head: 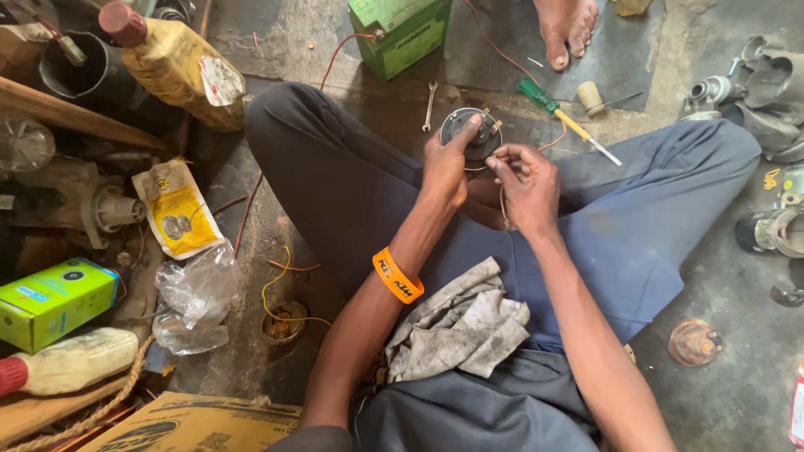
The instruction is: The person sits on the floor and uses a screwdriver to adjust a small circular electrical component connected to a green battery. Another person assists by using pliers to hold a part of the component while the first person continues to adjust it with the screwdriver.
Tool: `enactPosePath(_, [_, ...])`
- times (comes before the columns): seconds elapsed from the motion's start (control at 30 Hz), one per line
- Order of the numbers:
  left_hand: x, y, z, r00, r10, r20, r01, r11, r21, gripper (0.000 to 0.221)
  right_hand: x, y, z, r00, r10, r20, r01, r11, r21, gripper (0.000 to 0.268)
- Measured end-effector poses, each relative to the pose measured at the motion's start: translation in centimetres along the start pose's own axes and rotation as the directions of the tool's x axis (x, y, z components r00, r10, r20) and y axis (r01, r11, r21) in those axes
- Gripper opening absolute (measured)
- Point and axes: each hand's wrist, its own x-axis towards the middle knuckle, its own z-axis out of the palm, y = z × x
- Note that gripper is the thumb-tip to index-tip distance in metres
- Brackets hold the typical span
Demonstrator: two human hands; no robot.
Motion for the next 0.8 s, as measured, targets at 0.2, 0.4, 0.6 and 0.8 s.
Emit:
enactPosePath(0.2, [0.09,-0.36,0.05,1.0,0.013,-0.012,-0.013,1.0,-0.006,0.03,-0.03,-0.16,0.29,0.999,0.036,-0.031,-0.034,0.998,0.059,0.014])
enactPosePath(0.4, [-0.02,-0.58,-0.2,0.999,0.035,-0.009,-0.035,0.999,0.0,0.03,-0.29,-0.02,0.2,0.999,0.03,-0.029,-0.03,0.999,0.011,0.01])
enactPosePath(0.6, [0.08,-0.31,-0.17,1.0,0.024,0.007,-0.024,0.999,-0.027,0.03,-0.26,-0.17,0.01,0.995,-0.099,-0.002,0.099,0.994,-0.052,0.01])
enactPosePath(0.8, [0.13,-0.18,-0.15,0.999,0.04,0.0,-0.04,0.997,-0.061,0.031,-0.02,-0.3,0.14,0.999,-0.027,-0.017,0.028,0.996,0.088,0.014])
